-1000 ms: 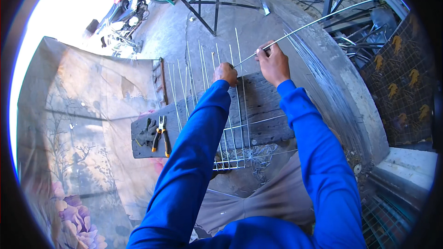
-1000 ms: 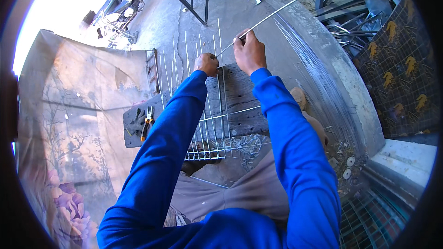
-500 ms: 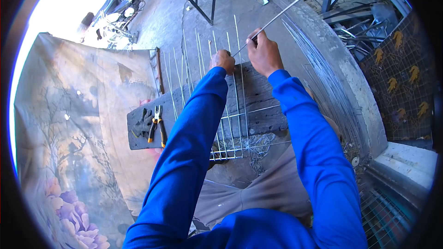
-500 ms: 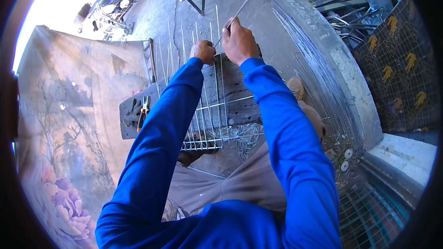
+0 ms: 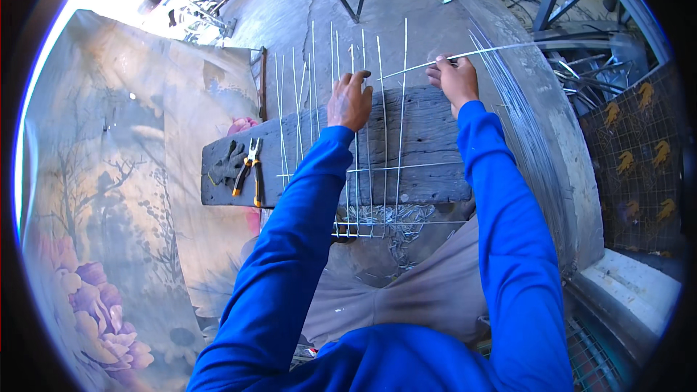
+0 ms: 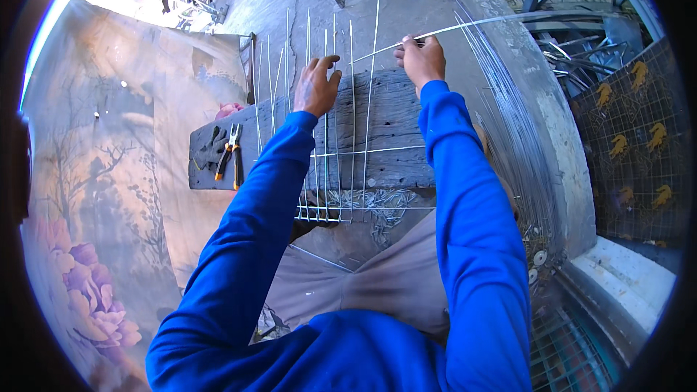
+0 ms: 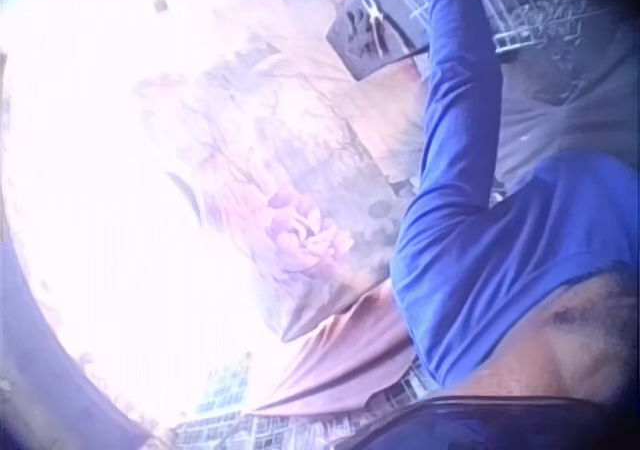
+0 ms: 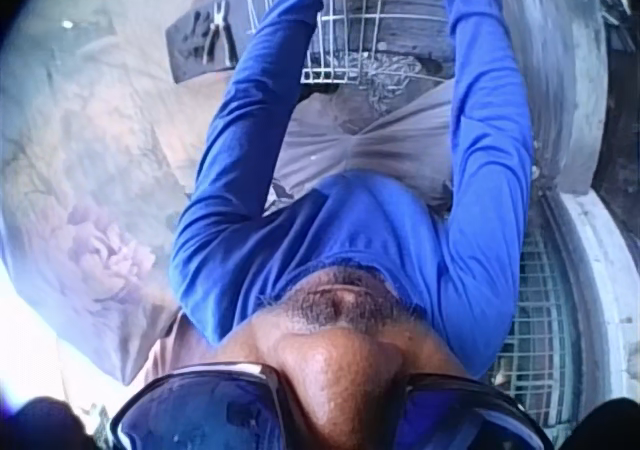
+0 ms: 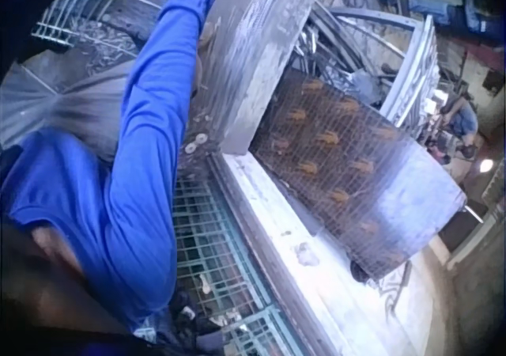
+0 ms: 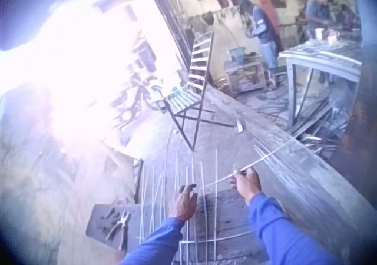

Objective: Assembling a wire cage or mesh by hand-weaving and connecting metal wires.

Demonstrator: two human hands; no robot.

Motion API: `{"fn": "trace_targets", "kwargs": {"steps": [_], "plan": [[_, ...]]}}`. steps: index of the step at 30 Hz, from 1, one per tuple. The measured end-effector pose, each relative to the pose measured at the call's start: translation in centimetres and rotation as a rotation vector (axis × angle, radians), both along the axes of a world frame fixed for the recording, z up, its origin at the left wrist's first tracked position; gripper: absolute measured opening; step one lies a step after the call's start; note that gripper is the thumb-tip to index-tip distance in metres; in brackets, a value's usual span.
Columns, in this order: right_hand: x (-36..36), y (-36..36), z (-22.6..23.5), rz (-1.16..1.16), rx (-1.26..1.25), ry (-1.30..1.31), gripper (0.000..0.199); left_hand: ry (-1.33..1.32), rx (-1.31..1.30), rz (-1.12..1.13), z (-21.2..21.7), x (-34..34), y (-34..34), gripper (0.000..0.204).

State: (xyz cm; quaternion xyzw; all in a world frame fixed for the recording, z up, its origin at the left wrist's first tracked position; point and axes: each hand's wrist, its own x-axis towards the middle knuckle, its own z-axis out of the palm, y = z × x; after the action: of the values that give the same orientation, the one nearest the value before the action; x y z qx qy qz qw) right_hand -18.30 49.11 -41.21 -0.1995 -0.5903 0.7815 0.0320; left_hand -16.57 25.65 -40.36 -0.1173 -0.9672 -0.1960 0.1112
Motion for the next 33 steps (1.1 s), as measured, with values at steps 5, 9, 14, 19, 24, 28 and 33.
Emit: {"fn": "trace_targets", "kwargs": {"steps": [5,9,14,19,24,28,33], "plan": [[0.7,0.7,-0.6,0.048,-0.082,-0.091,0.016,0.087,-0.084,0.124,-3.2,1.8,1.4,0.035],[0.6,1.4,-1.6,0.050,-0.154,-0.175,0.018,0.119,-0.062,0.187,-4.5,1.7,1.8,0.036],[0.4,1.9,-1.2,0.092,-0.159,-0.232,0.019,0.229,-0.213,0.198,-5.4,1.6,1.9,0.035],[0.3,2.3,-0.9,0.127,-0.140,-0.244,0.020,0.222,-0.257,0.175,-5.6,1.3,1.7,0.035],[-0.1,2.3,-1.5,0.142,-0.137,-0.251,0.018,0.202,-0.210,0.177,-5.7,1.3,2.0,0.036],[-0.3,1.9,-1.3,0.130,-0.139,-0.272,0.017,0.212,-0.204,0.182,-5.6,1.3,1.9,0.035],[-0.4,1.0,-1.2,0.219,-0.139,-0.256,0.018,0.236,-0.193,0.191,-5.7,1.4,2.1,0.034]]}}
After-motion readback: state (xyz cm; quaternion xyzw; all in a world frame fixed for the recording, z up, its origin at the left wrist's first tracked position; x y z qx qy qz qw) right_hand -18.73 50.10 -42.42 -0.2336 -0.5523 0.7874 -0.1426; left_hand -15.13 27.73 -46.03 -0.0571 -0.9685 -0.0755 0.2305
